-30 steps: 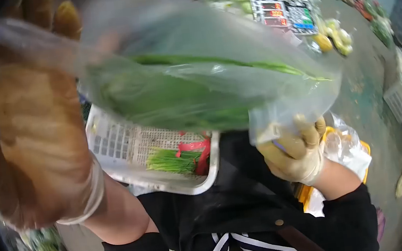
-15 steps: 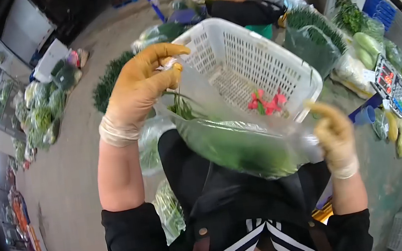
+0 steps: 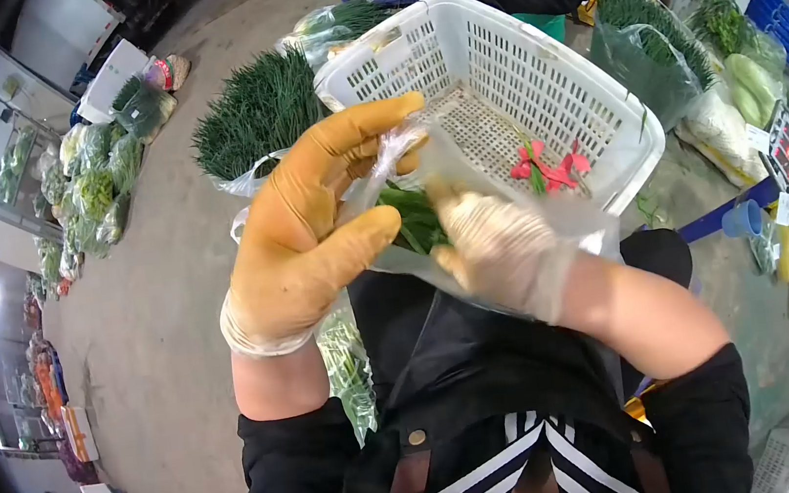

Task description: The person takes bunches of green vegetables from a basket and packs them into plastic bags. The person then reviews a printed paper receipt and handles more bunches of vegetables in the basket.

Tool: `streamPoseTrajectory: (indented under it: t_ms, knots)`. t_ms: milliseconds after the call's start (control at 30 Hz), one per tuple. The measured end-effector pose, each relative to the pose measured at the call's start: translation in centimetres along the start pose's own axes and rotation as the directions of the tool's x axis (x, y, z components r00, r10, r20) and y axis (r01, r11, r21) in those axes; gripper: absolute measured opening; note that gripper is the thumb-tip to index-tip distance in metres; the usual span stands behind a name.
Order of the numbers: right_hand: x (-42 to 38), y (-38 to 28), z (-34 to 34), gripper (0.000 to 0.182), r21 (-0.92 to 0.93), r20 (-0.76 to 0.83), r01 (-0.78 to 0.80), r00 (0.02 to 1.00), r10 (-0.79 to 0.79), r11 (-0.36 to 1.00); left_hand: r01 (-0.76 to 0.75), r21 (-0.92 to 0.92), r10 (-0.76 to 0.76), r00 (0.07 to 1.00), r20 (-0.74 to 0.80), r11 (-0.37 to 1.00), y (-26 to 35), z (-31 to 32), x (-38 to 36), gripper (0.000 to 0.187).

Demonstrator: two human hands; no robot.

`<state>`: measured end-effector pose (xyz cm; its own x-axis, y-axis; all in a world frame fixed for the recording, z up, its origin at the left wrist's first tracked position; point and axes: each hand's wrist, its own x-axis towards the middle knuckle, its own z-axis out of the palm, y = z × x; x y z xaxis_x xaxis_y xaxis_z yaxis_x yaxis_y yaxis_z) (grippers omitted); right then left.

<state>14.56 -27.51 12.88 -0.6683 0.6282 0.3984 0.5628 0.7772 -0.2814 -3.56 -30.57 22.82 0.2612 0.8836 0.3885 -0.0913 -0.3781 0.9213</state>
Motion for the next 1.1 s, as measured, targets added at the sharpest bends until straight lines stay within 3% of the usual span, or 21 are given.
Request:
streamPoseTrajectory:
  t_ms: [67, 100, 167, 300, 333, 367, 400, 433, 533, 567, 600, 633, 700, 767, 833, 867, 900, 967, 1000, 1067, 1100]
  knots:
    - [0.1, -1.5, 2.5, 0.067, -0.052, 0.279, 0.048, 0.960, -0.032, 0.997, 0.017, 0.047, -0.016, 1.000, -0.022, 0.999, 0.4, -0.2, 0.0, 0.055]
    - [-0.6, -1.8, 5.3, 0.070, 0.097, 0.367, -0.001, 0.929, -0.034, 0.995, 0.038, 0.084, -0.034, 0.998, -0.050, 0.996, 0.7, -0.4, -0.2, 0.055]
    - [-2.0, -0.4, 9.8, 0.056, 0.065, 0.348, 0.168, 0.920, -0.180, 0.984, 0.127, 0.046, -0.123, 0.989, -0.084, 0.991, 1.4, -0.2, -0.3, 0.052]
    - [-2.0, 1.1, 8.2, 0.048, 0.030, 0.548, -0.085, 0.835, 0.055, 0.996, 0.196, 0.189, -0.177, 0.978, -0.111, 0.962, 1.1, -1.2, -0.2, 0.052]
    - [-2.2, 1.1, 7.1, 0.045, -0.009, 0.585, -0.129, 0.803, 0.110, 0.992, 0.053, 0.481, -0.055, 0.998, -0.009, 0.875, 1.1, -2.2, 0.0, 0.051]
    - [-2.0, 0.4, 3.6, 0.044, -0.113, 0.588, 0.018, 0.807, 0.052, 0.993, -0.083, 0.720, 0.055, 0.997, 0.063, 0.689, 1.3, -2.7, 0.3, 0.052]
    - [-2.2, 1.1, 2.1, 0.044, 0.024, 0.576, -0.070, 0.816, 0.043, 0.997, -0.191, 0.886, 0.165, 0.977, 0.133, 0.423, 1.5, -3.3, 0.5, 0.054]
    - [-2.4, 1.9, 0.6, 0.044, 0.162, 0.565, -0.152, 0.824, 0.034, 0.975, -0.184, 0.893, 0.171, 0.978, 0.123, 0.411, 1.7, -3.6, 0.6, 0.054]
    - [-2.4, 1.8, -8.4, 0.050, 0.102, 0.703, -0.122, 0.711, 0.015, 0.987, 0.048, 0.999, 0.126, 0.991, -0.044, -0.024, 2.3, -4.4, 0.6, 0.037]
    - [-3.9, 2.1, -9.6, 0.049, 0.054, 0.654, -0.012, 0.756, -0.026, 0.998, 0.020, 0.999, 0.062, 0.998, -0.022, 0.032, 2.4, -5.2, 0.5, 0.029]
    - [-4.9, 2.2, -11.3, 0.044, 0.139, 0.652, -0.082, 0.758, -0.029, 0.987, -0.001, 0.996, 0.001, 1.000, 0.001, 0.086, 2.4, -6.3, 0.2, 0.023]
    - [-5.5, 2.1, -13.1, 0.044, 0.110, 0.678, -0.078, 0.735, -0.017, 0.991, -0.037, 0.962, -0.063, 0.996, 0.056, 0.271, 1.9, -7.8, 0.1, 0.017]
    - [-6.0, 1.2, -16.1, 0.046, 0.019, 0.641, -0.011, 0.767, -0.004, 1.000, -0.046, 0.657, -0.172, 0.949, 0.264, 0.752, 1.5, -10.0, 1.2, 0.013]
    - [-5.8, -0.1, -19.1, 0.042, -0.148, 0.579, 0.052, 0.814, 0.043, 0.988, 0.159, 0.260, -0.240, 0.916, 0.320, 0.953, 1.5, -10.0, 1.4, 0.013]
    - [-7.1, -0.4, -20.4, 0.039, -0.357, 0.466, 0.082, 0.879, 0.102, 0.930, 0.238, -0.065, -0.196, 0.902, 0.384, 0.969, 0.6, -8.6, 1.5, 0.014]
    - [-5.6, -1.7, -23.1, 0.052, -0.482, 0.632, 0.040, 0.707, 0.316, 0.875, 0.137, -0.131, -0.079, 0.923, 0.377, 0.982, -0.1, -7.5, 1.8, 0.019]
    - [-5.5, -1.8, -24.0, 0.052, -0.490, 0.622, 0.034, 0.714, 0.322, 0.871, 0.035, -0.117, 0.015, 0.916, 0.402, 0.992, -0.6, -7.0, 2.5, 0.025]
    - [-5.4, -2.3, -24.9, 0.049, -0.369, 0.439, 0.165, 0.899, 0.015, 0.915, -0.171, -0.107, 0.201, 0.875, 0.441, 0.979, -1.8, -6.0, 3.8, 0.039]
    - [-5.0, -2.8, -22.7, 0.040, -0.360, 0.075, 0.162, 0.987, -0.144, 0.919, -0.176, -0.150, 0.226, 0.859, 0.460, 0.973, -2.0, -5.2, 4.4, 0.044]
    - [-2.6, -1.6, -22.6, 0.021, -0.175, 0.403, 0.301, 0.890, -0.211, 0.937, -0.123, -0.132, 0.178, 0.780, 0.600, 0.984, -3.0, -1.8, 5.2, 0.059]
    - [-1.7, -1.4, -20.7, 0.019, -0.143, 0.347, 0.359, 0.891, -0.293, 0.922, -0.093, -0.116, 0.148, 0.711, 0.687, 0.989, -3.2, 0.1, 5.4, 0.061]
